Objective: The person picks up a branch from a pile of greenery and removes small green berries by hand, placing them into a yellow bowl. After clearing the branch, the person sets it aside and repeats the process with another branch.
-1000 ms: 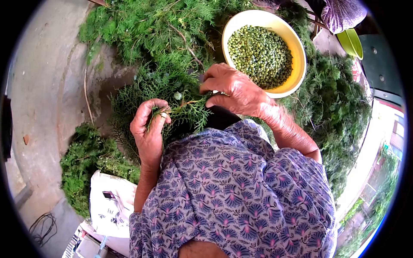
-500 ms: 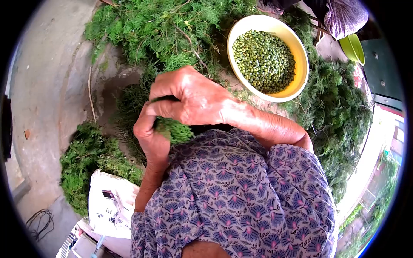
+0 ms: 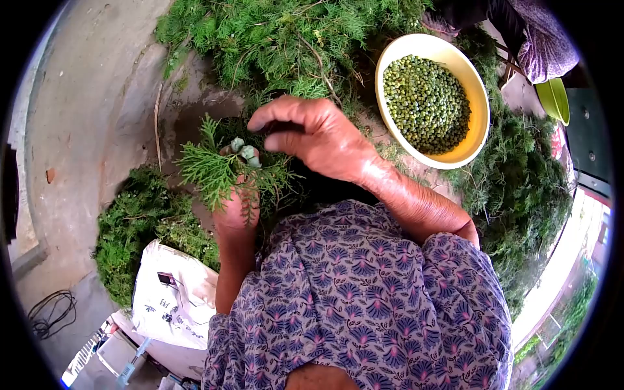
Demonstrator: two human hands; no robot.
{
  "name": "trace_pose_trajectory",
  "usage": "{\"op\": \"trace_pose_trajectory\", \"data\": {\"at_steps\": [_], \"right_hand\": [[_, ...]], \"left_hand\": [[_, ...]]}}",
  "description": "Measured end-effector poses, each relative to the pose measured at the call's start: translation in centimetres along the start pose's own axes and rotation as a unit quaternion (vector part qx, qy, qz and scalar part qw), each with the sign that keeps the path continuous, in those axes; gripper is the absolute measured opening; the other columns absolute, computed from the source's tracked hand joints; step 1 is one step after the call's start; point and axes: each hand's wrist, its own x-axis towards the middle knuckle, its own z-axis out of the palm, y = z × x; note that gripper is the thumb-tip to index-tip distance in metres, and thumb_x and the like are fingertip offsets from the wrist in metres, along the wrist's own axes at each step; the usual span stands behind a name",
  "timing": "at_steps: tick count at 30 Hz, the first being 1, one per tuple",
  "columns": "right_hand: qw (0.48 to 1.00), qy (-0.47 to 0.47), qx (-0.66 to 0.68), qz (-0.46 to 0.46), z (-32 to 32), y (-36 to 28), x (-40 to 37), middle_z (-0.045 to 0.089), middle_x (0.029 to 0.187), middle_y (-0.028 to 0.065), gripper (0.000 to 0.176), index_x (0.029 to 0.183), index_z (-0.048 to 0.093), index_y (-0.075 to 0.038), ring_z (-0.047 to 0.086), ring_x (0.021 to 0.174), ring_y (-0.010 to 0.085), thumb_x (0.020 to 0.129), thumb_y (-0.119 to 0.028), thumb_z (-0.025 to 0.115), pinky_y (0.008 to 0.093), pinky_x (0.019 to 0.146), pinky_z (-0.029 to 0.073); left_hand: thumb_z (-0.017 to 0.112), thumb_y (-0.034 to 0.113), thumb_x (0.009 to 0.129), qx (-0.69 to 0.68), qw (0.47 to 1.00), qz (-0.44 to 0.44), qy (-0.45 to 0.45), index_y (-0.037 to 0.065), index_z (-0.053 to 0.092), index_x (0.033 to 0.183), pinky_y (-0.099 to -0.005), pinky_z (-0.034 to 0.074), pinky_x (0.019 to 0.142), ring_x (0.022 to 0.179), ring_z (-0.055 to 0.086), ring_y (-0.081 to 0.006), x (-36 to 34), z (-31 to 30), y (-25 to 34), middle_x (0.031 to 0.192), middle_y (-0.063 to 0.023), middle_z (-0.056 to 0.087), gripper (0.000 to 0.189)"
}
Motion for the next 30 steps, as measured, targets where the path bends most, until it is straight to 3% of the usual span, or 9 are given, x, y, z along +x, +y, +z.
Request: {"op": "trace_pose_trajectory", "data": {"at_steps": [5,7,11,13,14,16,26,28,30], "right_hand": [[0.993,-0.058,-0.066,-0.085,1.1,-0.2,0.5,0.059,0.099,0.0132,0.032,0.106,0.059,0.001,0.058,0.098,0.0247,0.075,0.006,0.062,0.0326,0.085,0.046],[0.99,-0.066,-0.075,-0.102,1.2,-0.2,0.6,0.059,0.099,0.0142,0.033,0.106,0.059,0.001,0.058,0.098,0.0269,0.074,0.007,0.061,0.0331,0.085,0.046],[0.995,-0.065,-0.068,-0.036,1.1,-0.2,0.6,0.057,0.1,0.0154,0.033,0.106,0.058,0.003,0.058,0.097,0.0296,0.073,0.007,0.056,0.0331,0.083,0.046],[0.992,-0.059,-0.101,-0.038,1.1,0.4,0.5,0.057,0.098,0.0154,0.031,0.105,0.058,0.003,0.058,0.094,0.0289,0.074,0.007,0.055,0.0333,0.08,0.047],[0.992,-0.059,-0.101,-0.037,1.0,0.6,0.5,0.057,0.098,0.0154,0.031,0.105,0.058,0.003,0.058,0.094,0.0289,0.074,0.007,0.055,0.0333,0.08,0.047],[0.982,-0.087,-0.159,-0.045,0.8,0.9,0.5,0.057,0.095,0.0151,0.03,0.103,0.058,0.003,0.059,0.09,0.0288,0.074,0.007,0.054,0.0331,0.077,0.047],[0.942,-0.039,0.241,0.233,1.2,1.2,1.2,0.063,0.082,0.0051,0.014,0.096,0.061,0.0,0.057,0.066,0.0097,0.083,-0.001,0.057,0.0214,0.058,0.046],[0.94,-0.03,0.249,0.233,1.2,1.8,1.2,0.063,0.082,0.005,0.015,0.098,0.06,0.0,0.057,0.067,0.0097,0.083,-0.001,0.057,0.0213,0.058,0.046],[0.938,-0.042,0.256,0.229,0.9,2.2,1.2,0.062,0.085,0.005,0.019,0.102,0.058,0.0,0.059,0.075,0.0109,0.083,-0.003,0.058,0.0227,0.065,0.047]], "left_hand": [[0.061,0.004,0.081,0.32,0.938,0.132,-0.016,-0.002,0.054,0.108,-0.0289,0.044,0.079,0.091,0.055,-0.017,0.3,-2.7,-1.2,0.102,-0.0083,0.058,0.028],[0.06,0.007,0.082,0.615,0.729,0.271,-0.131,-0.001,0.05,0.113,-0.0296,0.045,0.081,0.092,0.056,-0.0187,0.3,-3.6,-0.6,0.106,-0.0111,0.058,0.033],[0.058,0.012,0.085,0.554,0.8,0.209,-0.099,0.002,0.043,0.12,-0.0313,0.046,0.085,0.095,0.057,-0.0204,0.7,-4.8,-1.7,0.108,-0.0133,0.057,0.039],[0.054,0.015,0.087,0.644,0.696,0.266,-0.17,0.003,0.038,0.123,-0.0338,0.048,0.086,0.096,0.058,-0.0216,0.7,-5.0,-1.2,0.111,-0.0148,0.055,0.041],[0.054,0.015,0.087,0.644,0.697,0.266,-0.17,0.003,0.038,0.123,-0.0338,0.048,0.086,0.096,0.058,-0.0216,0.4,-4.3,-1.5,0.111,-0.0148,0.055,0.041],[0.053,0.015,0.088,0.001,0.997,0.073,-0.038,0.0,0.039,0.121,-0.0347,0.05,0.083,0.095,0.059,-0.0223,-0.3,-2.1,-2.2,0.111,-0.0153,0.055,0.038],[0.054,0.013,0.088,0.225,0.972,0.035,-0.066,-0.003,0.04,0.121,-0.0319,0.048,0.085,0.092,0.059,-0.0208,0.8,-3.9,-2.6,0.106,-0.0114,0.058,0.04],[0.055,0.011,0.088,-0.155,0.984,-0.003,-0.091,-0.002,0.047,0.118,-0.0303,0.049,0.083,0.09,0.059,-0.0201,1.2,-2.6,-1.8,0.102,-0.0095,0.059,0.034],[0.056,0.009,0.087,-0.099,0.994,-0.017,-0.033,-0.001,0.051,0.114,-0.0298,0.049,0.083,0.09,0.059,-0.0196,0.7,-1.1,-0.7,0.101,-0.0089,0.059,0.03]]}}
